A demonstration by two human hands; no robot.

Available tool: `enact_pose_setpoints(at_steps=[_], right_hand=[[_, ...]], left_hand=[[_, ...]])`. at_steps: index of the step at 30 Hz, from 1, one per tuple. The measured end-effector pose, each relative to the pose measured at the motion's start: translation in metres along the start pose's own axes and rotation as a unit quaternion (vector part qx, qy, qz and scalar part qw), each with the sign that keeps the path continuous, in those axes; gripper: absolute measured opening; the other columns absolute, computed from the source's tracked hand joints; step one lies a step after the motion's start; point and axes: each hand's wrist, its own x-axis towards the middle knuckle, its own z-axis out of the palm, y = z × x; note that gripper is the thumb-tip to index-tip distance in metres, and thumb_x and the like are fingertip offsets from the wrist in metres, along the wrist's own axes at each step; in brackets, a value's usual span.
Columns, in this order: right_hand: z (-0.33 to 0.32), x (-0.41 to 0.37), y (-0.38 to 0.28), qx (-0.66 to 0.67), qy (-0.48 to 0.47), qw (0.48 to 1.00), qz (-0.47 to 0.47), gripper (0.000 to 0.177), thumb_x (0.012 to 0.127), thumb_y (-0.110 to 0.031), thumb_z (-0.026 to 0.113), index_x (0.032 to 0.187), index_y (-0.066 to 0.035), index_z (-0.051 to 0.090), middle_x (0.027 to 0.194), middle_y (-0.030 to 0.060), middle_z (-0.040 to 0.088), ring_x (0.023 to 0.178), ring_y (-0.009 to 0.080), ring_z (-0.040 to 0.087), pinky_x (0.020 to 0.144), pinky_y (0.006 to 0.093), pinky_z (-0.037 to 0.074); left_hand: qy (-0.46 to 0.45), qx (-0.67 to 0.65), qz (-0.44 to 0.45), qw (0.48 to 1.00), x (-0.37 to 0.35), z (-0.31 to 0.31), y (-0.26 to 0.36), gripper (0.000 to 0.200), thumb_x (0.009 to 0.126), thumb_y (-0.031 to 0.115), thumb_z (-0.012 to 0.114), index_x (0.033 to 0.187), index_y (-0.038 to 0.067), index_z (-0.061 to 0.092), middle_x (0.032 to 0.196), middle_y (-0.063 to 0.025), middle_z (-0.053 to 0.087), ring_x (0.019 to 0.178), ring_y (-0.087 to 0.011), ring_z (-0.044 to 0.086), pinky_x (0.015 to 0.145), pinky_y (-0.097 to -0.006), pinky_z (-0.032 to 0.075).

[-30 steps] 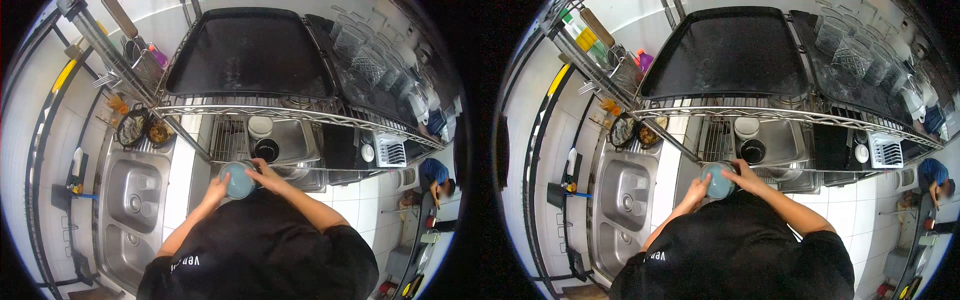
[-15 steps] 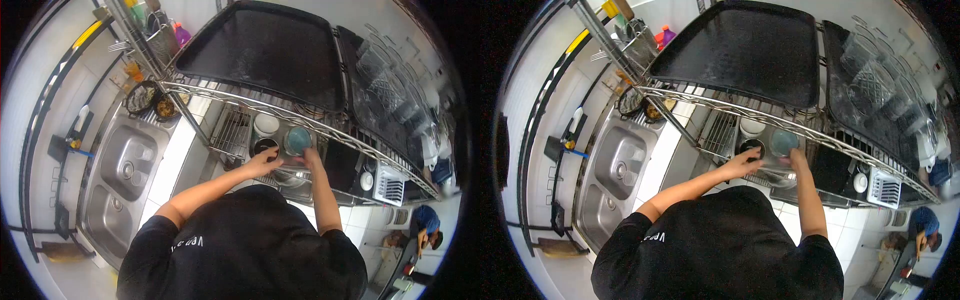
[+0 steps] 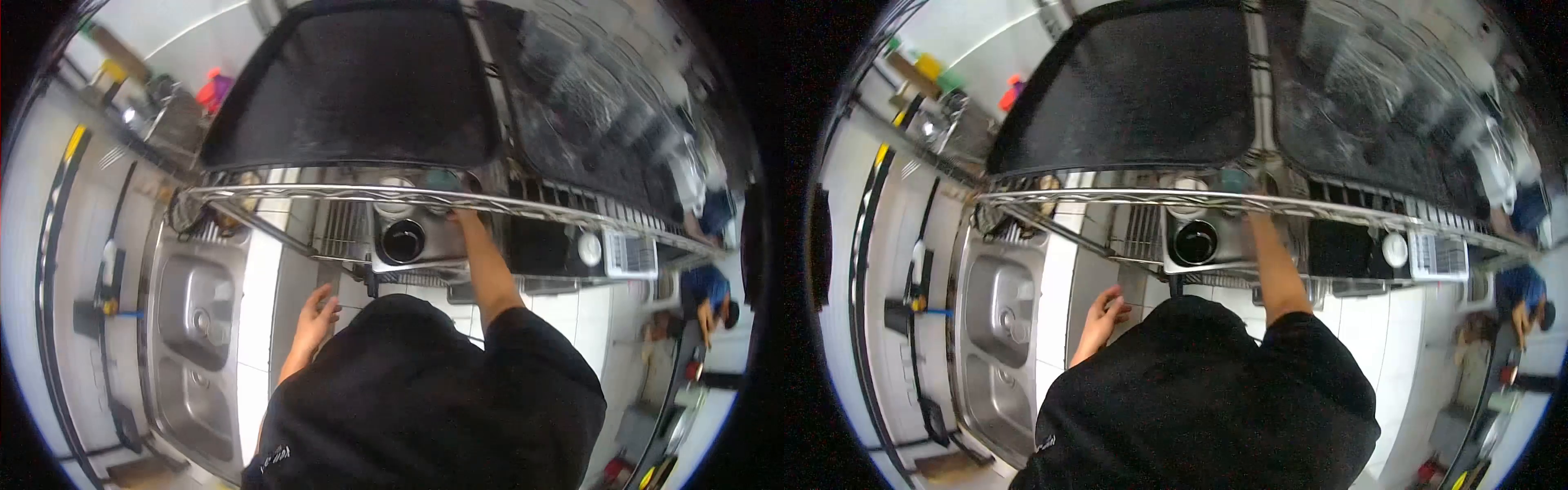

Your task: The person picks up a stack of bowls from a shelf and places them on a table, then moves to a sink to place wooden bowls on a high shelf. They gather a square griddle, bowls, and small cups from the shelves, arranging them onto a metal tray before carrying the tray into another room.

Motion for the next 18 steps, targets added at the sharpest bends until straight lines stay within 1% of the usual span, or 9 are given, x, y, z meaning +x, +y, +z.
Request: enact_pose_setpoints(at_steps=[1,2,4,5,8,10,12,14,18], right_hand=[[-0.003,-0.090,-0.125,0.160,0.043,0.967,0.192,0.045,0.093,-0.035,0.049,0.128,-0.007,0.047,0.115,0.0190,0.057,0.099,0.0319,0.060,0.082,0.0525,0.053],[-0.004,-0.076,-0.094,0.120,-0.018,0.987,0.105,0.046,0.093,-0.033,0.051,0.131,-0.008,0.043,0.110,0.0208,0.059,0.083,0.0353,0.066,0.060,0.0478,0.059],[-0.006,-0.092,-0.097,0.199,-0.072,0.968,0.131,0.050,0.092,-0.032,0.053,0.134,-0.009,0.038,0.108,0.0214,0.060,0.078,0.0358,0.067,0.047,0.0405,0.058],[-0.006,-0.107,-0.113,0.216,-0.079,0.961,0.151,0.058,0.090,-0.044,0.053,0.135,-0.012,0.035,0.132,0.0166,0.046,0.089,0.0411,0.063,0.068,0.0531,0.056],[-0.006,-0.136,-0.154,0.141,-0.024,0.970,0.198,0.061,0.091,-0.048,0.049,0.134,-0.007,0.037,0.124,0.0203,0.051,0.090,0.0411,0.063,0.064,0.0490,0.057],[-0.010,-0.152,-0.169,-0.087,0.008,0.996,0.029,0.060,0.089,-0.044,0.052,0.133,-0.004,0.040,0.129,0.0198,0.049,0.108,0.0382,0.051,0.083,0.0448,0.045],[-0.018,-0.197,-0.203,-0.283,0.098,0.936,-0.185,0.059,0.088,-0.039,0.055,0.132,-0.001,0.044,0.134,0.0194,0.046,0.127,0.0353,0.040,0.103,0.0406,0.033],[-0.016,-0.225,-0.223,-0.174,0.083,0.939,-0.284,0.064,0.083,-0.031,0.064,0.132,0.004,0.041,0.129,0.0274,0.046,0.118,0.0415,0.046,0.101,0.0446,0.035],[0.008,-0.196,-0.172,-0.294,0.065,0.911,-0.280,0.065,0.087,-0.030,0.062,0.135,0.005,0.037,0.134,0.0282,0.040,0.128,0.0404,0.036,0.102,0.0468,0.034]], left_hand=[[-0.016,0.008,-0.005,1.000,0.000,0.000,-0.001,0.047,0.092,0.021,0.058,0.132,0.002,0.044,0.124,-0.0143,0.053,0.090,-0.0205,0.063,0.073,-0.0311,0.053],[-0.024,0.014,-0.018,0.999,-0.002,0.001,-0.003,0.047,0.092,0.020,0.058,0.133,0.002,0.044,0.124,-0.0143,0.053,0.091,-0.0201,0.063,0.074,-0.0315,0.053],[-0.037,0.017,-0.031,0.999,-0.005,0.003,-0.001,0.047,0.092,0.020,0.058,0.133,0.002,0.044,0.124,-0.0144,0.053,0.092,-0.0197,0.063,0.074,-0.0319,0.053],[-0.057,0.027,-0.021,0.998,-0.003,0.006,0.006,0.047,0.091,0.020,0.059,0.132,0.002,0.044,0.124,-0.0144,0.053,0.093,-0.0198,0.062,0.074,-0.0317,0.053],[-0.074,0.047,0.035,0.996,0.007,0.013,0.015,0.046,0.091,0.021,0.060,0.130,0.001,0.046,0.123,-0.0144,0.054,0.094,-0.0201,0.062,0.075,-0.0316,0.052],[-0.074,0.080,0.106,0.988,0.015,0.015,0.018,0.044,0.090,0.021,0.061,0.127,0.002,0.048,0.120,-0.0145,0.054,0.093,-0.0206,0.062,0.076,-0.0320,0.052],[-0.059,0.121,0.157,0.978,0.014,0.016,0.032,0.040,0.089,0.021,0.061,0.125,0.005,0.051,0.118,-0.0154,0.053,0.091,-0.0211,0.061,0.077,-0.0332,0.051],[-0.033,0.093,0.244,0.965,0.012,0.013,0.041,0.036,0.090,0.020,0.060,0.122,0.005,0.053,0.120,-0.0158,0.051,0.091,-0.0204,0.062,0.077,-0.0335,0.052],[0.023,0.056,0.376,0.925,-0.008,-0.026,0.094,0.032,0.091,0.015,0.058,0.121,0.005,0.055,0.129,-0.0139,0.046,0.104,-0.0213,0.059,0.080,-0.0299,0.052]])
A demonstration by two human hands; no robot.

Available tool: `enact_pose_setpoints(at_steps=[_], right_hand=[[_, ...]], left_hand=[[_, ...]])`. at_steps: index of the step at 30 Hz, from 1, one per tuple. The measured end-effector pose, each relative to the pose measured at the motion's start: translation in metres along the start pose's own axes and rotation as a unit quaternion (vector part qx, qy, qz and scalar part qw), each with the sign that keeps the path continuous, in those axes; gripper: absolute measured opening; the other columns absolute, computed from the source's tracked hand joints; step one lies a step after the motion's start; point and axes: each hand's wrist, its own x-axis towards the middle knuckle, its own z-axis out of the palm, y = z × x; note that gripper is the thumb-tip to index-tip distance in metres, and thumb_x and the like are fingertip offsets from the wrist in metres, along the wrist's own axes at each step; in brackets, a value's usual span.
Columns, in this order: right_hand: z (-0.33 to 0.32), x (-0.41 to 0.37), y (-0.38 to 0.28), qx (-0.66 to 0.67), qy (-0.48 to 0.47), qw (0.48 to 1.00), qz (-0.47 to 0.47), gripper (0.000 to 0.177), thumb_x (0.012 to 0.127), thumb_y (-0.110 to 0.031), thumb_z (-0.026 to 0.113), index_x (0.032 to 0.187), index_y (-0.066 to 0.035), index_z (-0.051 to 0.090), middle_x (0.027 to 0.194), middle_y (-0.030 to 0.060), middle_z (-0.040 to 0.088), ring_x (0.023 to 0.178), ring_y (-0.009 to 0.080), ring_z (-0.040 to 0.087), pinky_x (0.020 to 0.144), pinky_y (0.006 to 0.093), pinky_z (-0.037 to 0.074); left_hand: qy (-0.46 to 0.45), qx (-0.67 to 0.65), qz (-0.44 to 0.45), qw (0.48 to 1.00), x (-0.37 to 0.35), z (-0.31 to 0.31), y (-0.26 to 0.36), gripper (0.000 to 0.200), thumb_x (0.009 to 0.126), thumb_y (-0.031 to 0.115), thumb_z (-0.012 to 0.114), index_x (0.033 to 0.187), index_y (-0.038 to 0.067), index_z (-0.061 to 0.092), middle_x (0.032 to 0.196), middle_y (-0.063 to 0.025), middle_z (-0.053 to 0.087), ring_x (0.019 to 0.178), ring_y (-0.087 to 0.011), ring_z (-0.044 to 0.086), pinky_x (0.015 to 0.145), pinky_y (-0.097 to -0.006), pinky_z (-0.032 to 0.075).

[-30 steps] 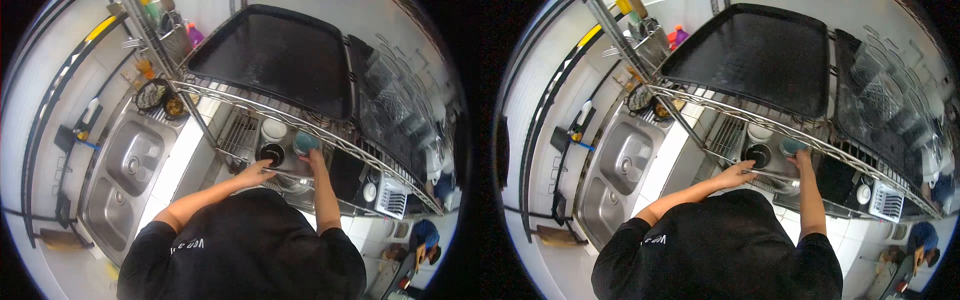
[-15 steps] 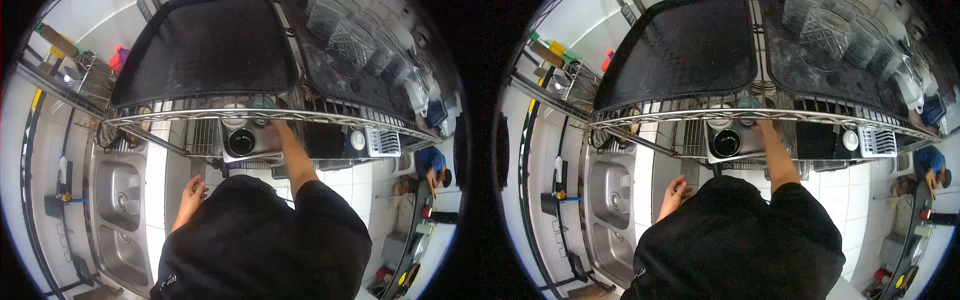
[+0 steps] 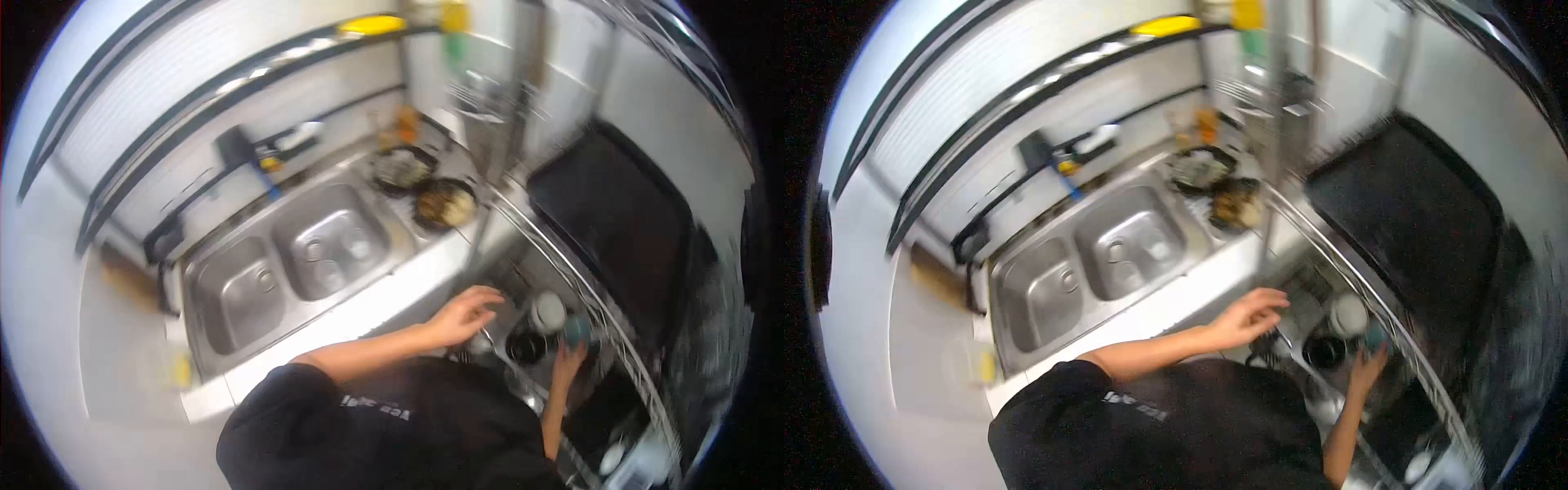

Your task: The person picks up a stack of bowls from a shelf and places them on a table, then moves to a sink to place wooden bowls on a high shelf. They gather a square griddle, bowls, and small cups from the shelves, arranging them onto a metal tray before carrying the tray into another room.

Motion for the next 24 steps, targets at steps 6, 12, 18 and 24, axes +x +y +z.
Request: enact_pose_setpoints(at_steps=[6,12,18,24], right_hand=[[-0.016,-0.014,-0.163,0.176,-0.145,0.974,0.009,0.054,0.094,-0.025,0.052,0.138,-0.001,0.034,0.136,0.0269,0.036,0.115,0.0411,0.049,0.096,0.0451,0.041],[0.031,-0.002,-0.188,0.281,-0.270,0.915,-0.107,0.042,0.092,-0.016,0.054,0.130,0.001,0.046,0.121,0.0191,0.054,0.099,0.0246,0.061,0.079,0.0312,0.050],[0.025,-0.012,-0.309,0.366,-0.423,0.814,-0.153,0.026,0.090,-0.017,0.060,0.108,0.002,0.063,0.083,0.0102,0.067,0.076,0.0143,0.063,0.066,0.0273,0.050],[-0.064,-0.004,-0.492,0.298,-0.401,0.734,-0.460,0.024,0.089,-0.018,0.061,0.106,-0.002,0.065,0.090,0.0141,0.068,0.076,0.0206,0.066,0.065,0.0285,0.051]], left_hand=[[0.254,0.278,0.238,0.895,0.030,-0.147,0.089,0.022,0.086,0.009,0.058,0.107,0.004,0.063,0.118,-0.0158,0.056,0.109,-0.0289,0.055,0.084,-0.0357,0.050],[0.412,0.597,0.260,0.638,0.046,-0.348,0.190,0.029,0.081,0.021,0.066,0.106,0.008,0.063,0.114,-0.0134,0.059,0.113,-0.0306,0.051,0.096,-0.0424,0.039],[0.422,0.639,-0.119,0.632,0.055,-0.515,0.217,0.057,0.080,0.044,0.063,0.119,0.004,0.057,0.116,-0.0228,0.058,0.111,-0.0359,0.055,0.095,-0.0419,0.044],[0.313,0.649,-0.290,0.629,0.073,-0.546,0.208,0.059,0.075,0.046,0.065,0.115,0.002,0.061,0.121,-0.0204,0.058,0.112,-0.0338,0.056,0.093,-0.0437,0.045]])
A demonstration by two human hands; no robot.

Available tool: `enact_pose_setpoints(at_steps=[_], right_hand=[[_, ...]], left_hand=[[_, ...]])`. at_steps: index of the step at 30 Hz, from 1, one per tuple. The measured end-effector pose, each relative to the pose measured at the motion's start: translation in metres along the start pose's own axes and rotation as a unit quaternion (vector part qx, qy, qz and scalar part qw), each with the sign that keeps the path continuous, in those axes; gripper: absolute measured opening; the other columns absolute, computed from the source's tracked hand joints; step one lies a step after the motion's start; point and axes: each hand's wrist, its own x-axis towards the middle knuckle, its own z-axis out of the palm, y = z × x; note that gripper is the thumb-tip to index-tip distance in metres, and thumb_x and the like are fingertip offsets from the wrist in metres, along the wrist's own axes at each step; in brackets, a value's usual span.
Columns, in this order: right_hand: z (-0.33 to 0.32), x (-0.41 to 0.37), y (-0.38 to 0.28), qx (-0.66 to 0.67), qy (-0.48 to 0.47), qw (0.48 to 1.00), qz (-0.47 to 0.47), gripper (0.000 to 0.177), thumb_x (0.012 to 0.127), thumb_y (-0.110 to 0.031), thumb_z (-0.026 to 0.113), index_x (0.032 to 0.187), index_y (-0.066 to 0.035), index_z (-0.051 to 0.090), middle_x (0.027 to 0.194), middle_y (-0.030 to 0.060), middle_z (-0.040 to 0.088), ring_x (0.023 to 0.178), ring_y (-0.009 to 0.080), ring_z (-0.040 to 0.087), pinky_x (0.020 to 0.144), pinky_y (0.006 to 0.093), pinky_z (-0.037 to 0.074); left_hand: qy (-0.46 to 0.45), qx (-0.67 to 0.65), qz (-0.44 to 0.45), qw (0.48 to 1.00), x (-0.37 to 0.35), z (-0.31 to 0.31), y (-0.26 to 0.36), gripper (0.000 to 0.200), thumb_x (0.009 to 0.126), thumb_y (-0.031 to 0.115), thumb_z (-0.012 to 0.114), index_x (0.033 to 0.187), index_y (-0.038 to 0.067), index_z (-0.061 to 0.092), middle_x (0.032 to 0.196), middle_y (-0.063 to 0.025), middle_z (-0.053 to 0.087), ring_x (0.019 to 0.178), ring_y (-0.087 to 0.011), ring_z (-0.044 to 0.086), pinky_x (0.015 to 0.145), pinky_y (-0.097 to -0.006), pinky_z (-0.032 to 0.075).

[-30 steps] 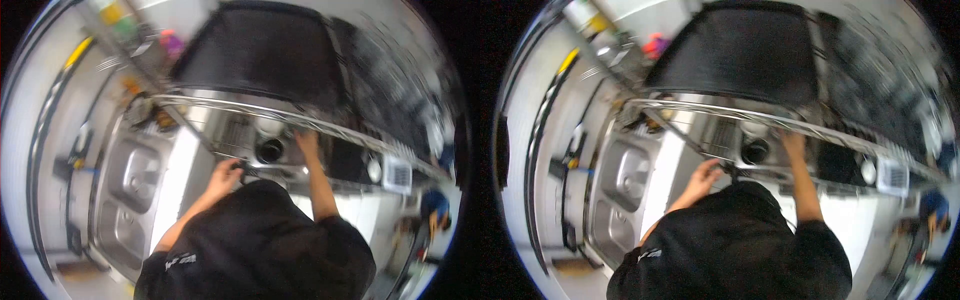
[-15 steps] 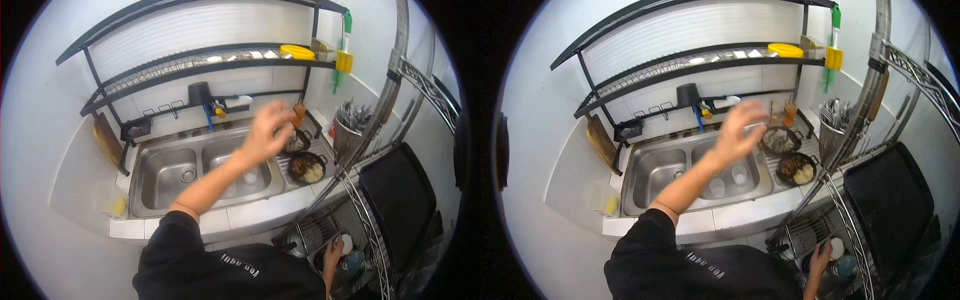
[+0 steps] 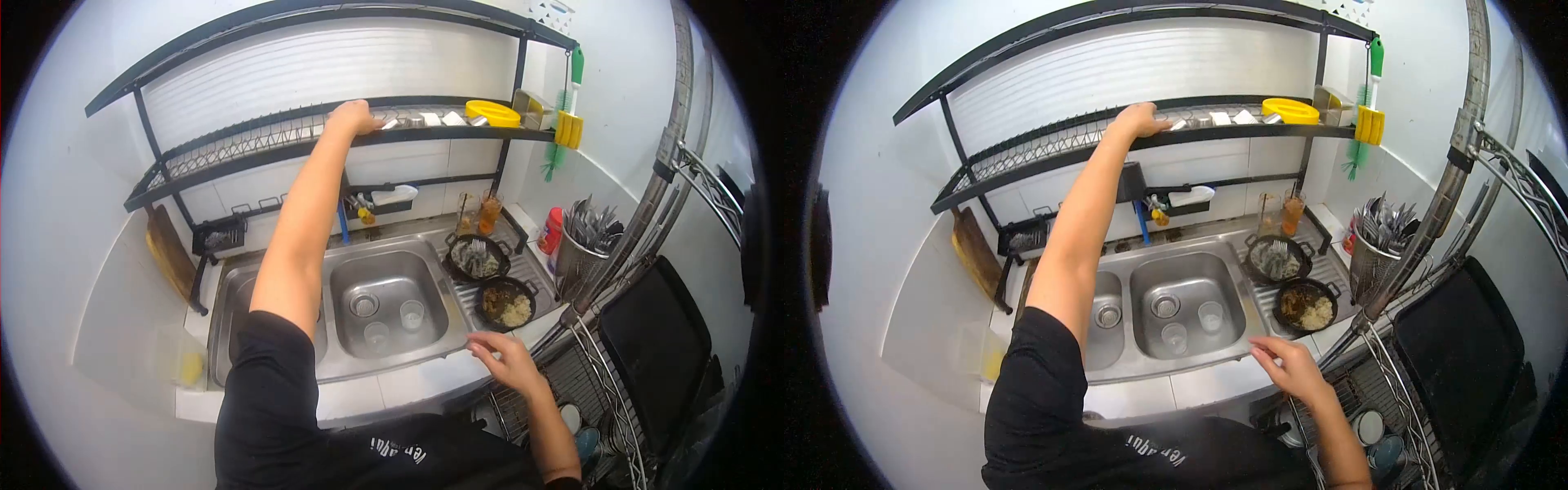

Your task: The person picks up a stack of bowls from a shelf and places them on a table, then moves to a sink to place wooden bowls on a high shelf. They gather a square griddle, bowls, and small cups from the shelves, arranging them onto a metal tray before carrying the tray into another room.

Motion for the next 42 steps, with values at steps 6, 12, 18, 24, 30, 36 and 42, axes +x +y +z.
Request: enact_pose_setpoints(at_steps=[6,12,18,24,30,36,42], right_hand=[[0.012,0.092,-0.041,-0.059,-0.045,0.980,-0.187,0.024,0.088,-0.022,0.060,0.103,-0.004,0.065,0.089,0.0135,0.066,0.076,0.0303,0.064,0.066,0.0364,0.052],[-0.006,0.204,-0.082,-0.296,0.123,0.897,-0.306,0.025,0.084,-0.020,0.061,0.105,-0.006,0.060,0.090,0.0132,0.059,0.087,0.0312,0.059,0.074,0.0399,0.050],[-0.053,0.359,-0.053,-0.322,0.238,0.884,-0.241,0.039,0.085,-0.026,0.061,0.115,-0.003,0.054,0.096,0.0200,0.058,0.089,0.0374,0.059,0.078,0.0447,0.049],[-0.035,0.424,-0.069,-0.408,0.124,0.904,-0.038,0.052,0.077,-0.047,0.066,0.106,-0.004,0.065,0.105,0.0200,0.065,0.100,0.0347,0.062,0.086,0.0428,0.049],[-0.038,0.459,-0.051,-0.404,0.098,0.909,0.015,0.049,0.070,-0.041,0.073,0.096,-0.001,0.068,0.095,0.0208,0.067,0.092,0.0336,0.065,0.082,0.0400,0.052],[-0.048,0.425,-0.052,0.023,0.177,0.983,-0.042,0.045,0.076,-0.030,0.071,0.107,0.001,0.062,0.091,0.0125,0.066,0.078,0.0195,0.065,0.071,0.0317,0.053],[-0.032,0.272,-0.062,0.165,-0.038,0.979,-0.110,0.045,0.085,-0.015,0.066,0.126,-0.003,0.052,0.113,0.0075,0.061,0.101,0.0162,0.059,0.087,0.0313,0.048]], left_hand=[[-0.097,-0.002,0.103,0.990,0.028,-0.004,0.026,0.064,0.074,0.027,0.065,0.135,0.021,0.047,0.132,-0.0130,0.052,0.121,-0.0299,0.050,0.099,-0.0400,0.042],[-0.236,0.075,0.117,0.962,0.061,-0.001,0.024,0.067,0.067,0.018,0.067,0.130,0.037,0.052,0.125,-0.0096,0.058,0.109,-0.0281,0.056,0.090,-0.0381,0.045],[-0.134,-0.058,0.225,0.963,0.070,0.004,-0.006,0.060,0.062,0.018,0.075,0.120,0.013,0.057,0.110,-0.0150,0.062,0.099,-0.0275,0.059,0.083,-0.0373,0.047],[0.171,-0.449,0.174,0.860,-0.042,-0.014,-0.002,0.058,0.075,0.025,0.074,0.122,0.001,0.048,0.103,-0.0167,0.059,0.083,-0.0217,0.063,0.069,-0.0287,0.051],[0.158,-0.850,0.093,0.493,-0.145,0.043,0.021,0.040,0.094,0.017,0.054,0.128,0.000,0.042,0.109,-0.0144,0.057,0.100,-0.0265,0.060,0.088,-0.0382,0.053],[0.066,-0.928,-0.002,0.366,-0.155,0.095,0.024,0.047,0.092,0.015,0.058,0.132,0.002,0.038,0.108,-0.0100,0.057,0.095,-0.0208,0.059,0.080,-0.0355,0.054],[-0.130,-0.869,0.047,0.475,-0.190,0.102,0.042,0.050,0.096,0.038,0.049,0.130,0.001,0.044,0.113,-0.0075,0.057,0.098,-0.0160,0.057,0.078,-0.0333,0.051]])
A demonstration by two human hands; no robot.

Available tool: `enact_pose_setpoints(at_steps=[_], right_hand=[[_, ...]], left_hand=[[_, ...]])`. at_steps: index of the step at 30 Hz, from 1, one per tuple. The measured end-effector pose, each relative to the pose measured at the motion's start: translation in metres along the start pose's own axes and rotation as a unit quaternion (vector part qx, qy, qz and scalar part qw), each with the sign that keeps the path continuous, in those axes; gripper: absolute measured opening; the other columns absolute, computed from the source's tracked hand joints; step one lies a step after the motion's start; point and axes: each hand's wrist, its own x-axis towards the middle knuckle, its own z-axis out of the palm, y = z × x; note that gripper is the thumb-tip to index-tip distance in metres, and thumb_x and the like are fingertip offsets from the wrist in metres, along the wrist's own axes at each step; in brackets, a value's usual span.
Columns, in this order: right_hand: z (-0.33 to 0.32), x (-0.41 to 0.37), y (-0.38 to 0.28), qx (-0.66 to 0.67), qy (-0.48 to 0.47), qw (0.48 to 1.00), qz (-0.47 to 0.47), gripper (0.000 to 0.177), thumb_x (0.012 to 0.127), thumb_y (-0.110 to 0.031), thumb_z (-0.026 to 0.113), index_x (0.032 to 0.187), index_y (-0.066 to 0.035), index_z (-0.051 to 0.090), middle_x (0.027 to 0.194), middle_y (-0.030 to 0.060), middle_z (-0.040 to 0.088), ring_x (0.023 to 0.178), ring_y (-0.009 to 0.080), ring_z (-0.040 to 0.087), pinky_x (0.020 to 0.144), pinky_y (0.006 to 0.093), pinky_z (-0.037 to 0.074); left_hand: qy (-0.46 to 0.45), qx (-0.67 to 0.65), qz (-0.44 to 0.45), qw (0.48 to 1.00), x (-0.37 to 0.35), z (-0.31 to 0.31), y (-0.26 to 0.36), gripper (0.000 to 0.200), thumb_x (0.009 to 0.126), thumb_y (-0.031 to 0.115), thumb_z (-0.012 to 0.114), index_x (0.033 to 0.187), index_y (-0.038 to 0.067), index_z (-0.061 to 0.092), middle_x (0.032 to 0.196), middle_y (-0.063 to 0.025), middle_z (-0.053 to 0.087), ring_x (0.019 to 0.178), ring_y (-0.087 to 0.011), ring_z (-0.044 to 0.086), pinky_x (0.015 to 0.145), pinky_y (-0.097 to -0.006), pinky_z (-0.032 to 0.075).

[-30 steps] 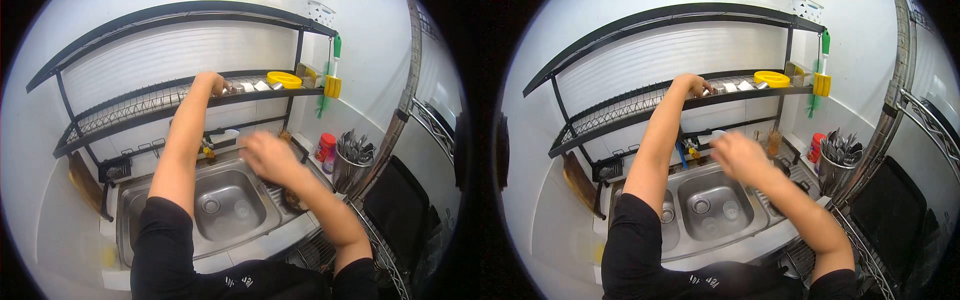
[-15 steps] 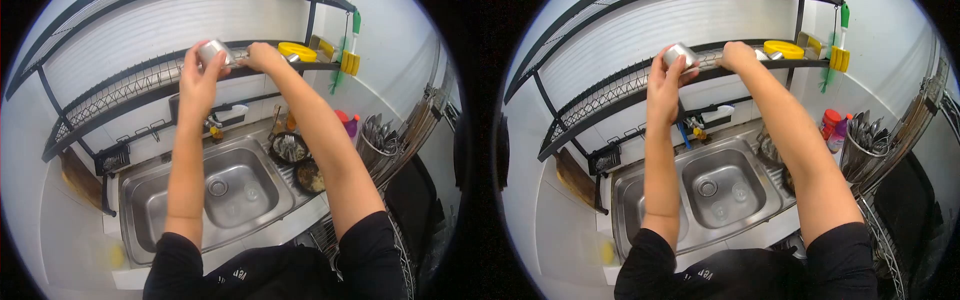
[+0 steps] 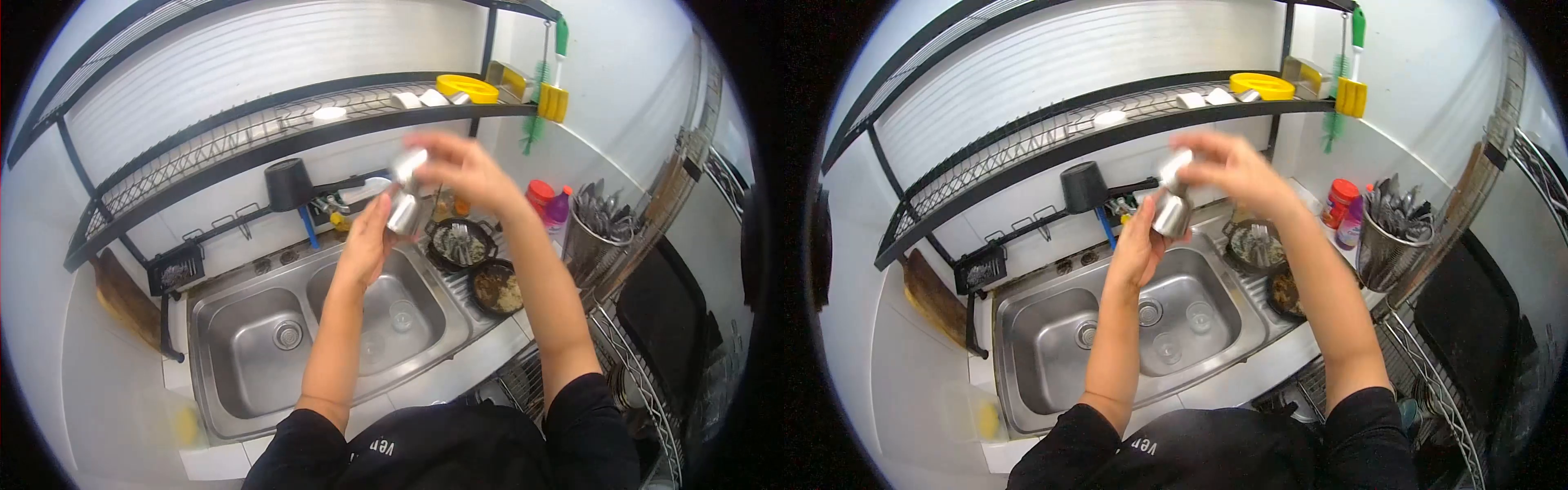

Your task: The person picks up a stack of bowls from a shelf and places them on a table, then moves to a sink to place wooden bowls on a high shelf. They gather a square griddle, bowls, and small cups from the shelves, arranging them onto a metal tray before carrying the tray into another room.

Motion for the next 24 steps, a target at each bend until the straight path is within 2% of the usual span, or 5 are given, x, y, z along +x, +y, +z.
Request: enact_pose_setpoints(at_steps=[8,13,19,21,24], right_hand=[[0.029,-0.196,0.094,0.184,0.122,0.968,0.121,0.044,0.087,-0.007,0.063,0.125,-0.003,0.042,0.123,0.0068,0.051,0.111,0.0169,0.052,0.092,0.0306,0.044],[0.051,-0.278,0.110,0.312,0.250,0.903,0.158,0.054,0.084,-0.006,0.066,0.130,-0.004,0.038,0.123,0.0085,0.046,0.113,0.0166,0.050,0.090,0.0295,0.046],[0.042,-0.328,0.087,0.247,0.253,0.915,0.194,0.059,0.084,-0.007,0.065,0.136,-0.002,0.037,0.124,0.0108,0.048,0.110,0.0207,0.052,0.088,0.0345,0.052],[0.047,-0.345,0.066,0.352,0.240,0.872,0.240,0.055,0.086,-0.018,0.065,0.133,0.000,0.042,0.120,0.0121,0.052,0.104,0.0236,0.056,0.084,0.0367,0.054],[0.064,-0.386,0.061,0.481,0.237,0.827,0.168,0.059,0.084,-0.028,0.068,0.130,-0.001,0.045,0.120,0.0135,0.052,0.104,0.0246,0.057,0.081,0.0391,0.054]], left_hand=[[-0.014,0.128,-0.190,0.973,-0.038,0.029,-0.133,0.061,0.098,0.050,0.028,0.141,0.006,0.030,0.117,-0.0121,0.051,0.088,-0.0195,0.057,0.067,-0.0303,0.048],[-0.095,0.421,-0.083,0.898,-0.061,0.082,-0.189,0.069,0.098,0.051,0.020,0.143,-0.001,0.022,0.132,-0.0242,0.038,0.125,-0.0371,0.035,0.109,-0.0431,0.020],[-0.290,0.577,0.072,0.760,-0.036,0.119,-0.179,0.068,0.097,0.049,0.033,0.144,0.001,0.023,0.146,-0.0230,0.025,0.137,-0.0363,0.021,0.112,-0.0431,0.016],[-0.234,0.581,0.226,0.746,0.024,0.139,-0.120,0.070,0.082,0.035,0.068,0.136,0.002,0.039,0.144,-0.0209,0.034,0.134,-0.0365,0.029,0.111,-0.0434,0.022],[-0.043,0.595,0.371,0.712,0.165,0.135,-0.058,0.066,0.078,0.040,0.069,0.126,0.000,0.049,0.123,-0.0207,0.054,0.116,-0.0343,0.050,0.097,-0.0413,0.039]])
